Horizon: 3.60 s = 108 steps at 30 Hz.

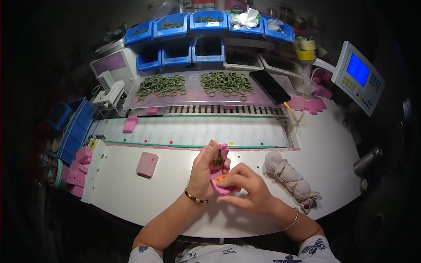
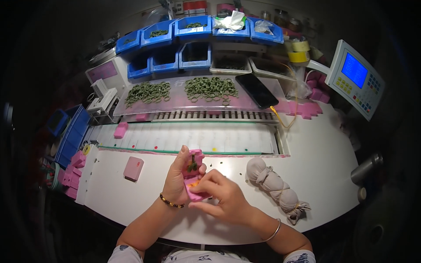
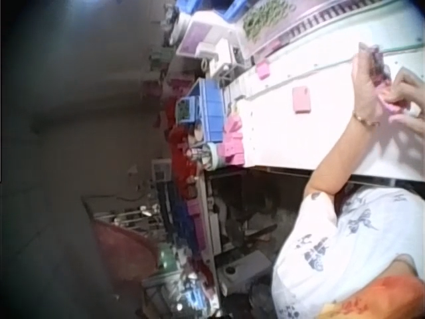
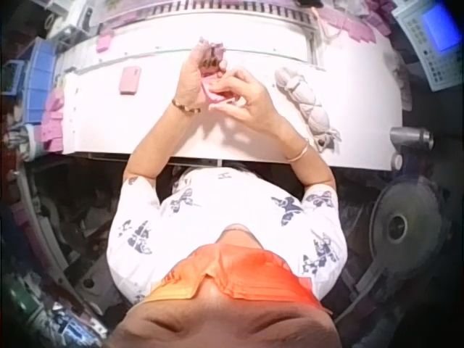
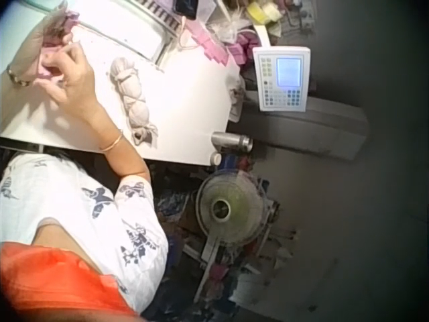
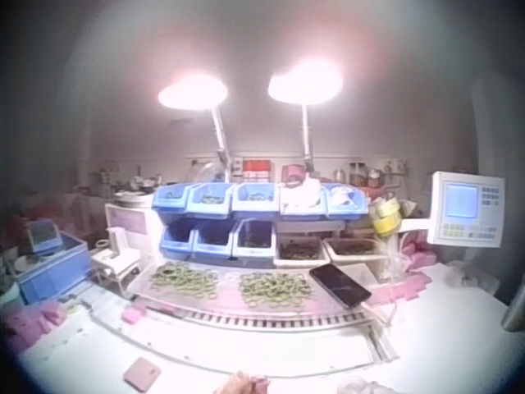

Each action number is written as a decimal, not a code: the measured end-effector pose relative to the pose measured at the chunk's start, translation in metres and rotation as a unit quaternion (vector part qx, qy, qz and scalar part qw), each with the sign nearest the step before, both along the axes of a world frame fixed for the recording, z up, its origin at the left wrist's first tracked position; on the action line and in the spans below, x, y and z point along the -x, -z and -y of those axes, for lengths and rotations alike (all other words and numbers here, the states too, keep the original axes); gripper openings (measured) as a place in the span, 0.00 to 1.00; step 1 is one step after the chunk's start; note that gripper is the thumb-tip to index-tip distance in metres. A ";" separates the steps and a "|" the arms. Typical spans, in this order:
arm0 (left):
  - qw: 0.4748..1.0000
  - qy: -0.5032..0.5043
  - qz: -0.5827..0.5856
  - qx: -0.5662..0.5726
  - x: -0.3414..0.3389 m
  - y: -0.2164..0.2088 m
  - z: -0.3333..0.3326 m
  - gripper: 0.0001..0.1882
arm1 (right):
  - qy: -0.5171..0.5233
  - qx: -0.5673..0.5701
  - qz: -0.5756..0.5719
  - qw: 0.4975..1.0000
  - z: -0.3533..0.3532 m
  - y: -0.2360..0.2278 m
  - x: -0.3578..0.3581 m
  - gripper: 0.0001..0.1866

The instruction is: The person assembles components by hand using pink silicone molds, placing green plant-like wax or plastic pieces into the center of the molds, and then applying a white substance with a small cloth to secure or clean the items.

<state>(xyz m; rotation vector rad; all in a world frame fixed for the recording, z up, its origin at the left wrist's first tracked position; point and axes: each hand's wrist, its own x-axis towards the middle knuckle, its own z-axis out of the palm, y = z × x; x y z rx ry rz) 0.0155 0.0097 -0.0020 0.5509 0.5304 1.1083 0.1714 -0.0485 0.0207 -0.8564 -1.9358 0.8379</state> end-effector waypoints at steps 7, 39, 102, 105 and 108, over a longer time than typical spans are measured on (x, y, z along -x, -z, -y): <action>0.999 0.005 -0.043 -0.016 -0.002 0.002 0.008 0.13 | 0.130 -0.096 -0.033 0.986 -0.007 -0.001 -0.005 0.12; 0.900 0.064 -0.311 -0.298 0.006 -0.003 0.011 0.06 | 0.145 -0.166 0.077 0.972 -0.021 0.007 -0.031 0.08; 0.963 -0.022 -0.197 -0.184 0.006 -0.014 0.029 0.23 | 0.088 -0.291 0.333 0.893 0.040 -0.073 -0.033 0.29; 0.923 -0.006 -0.217 -0.317 0.010 -0.009 0.039 0.21 | 0.022 -0.220 0.432 0.874 0.048 -0.048 -0.025 0.33; 0.911 -0.042 -0.238 -0.333 0.013 0.004 0.038 0.19 | 0.008 -0.173 0.444 0.879 0.043 -0.051 -0.041 0.33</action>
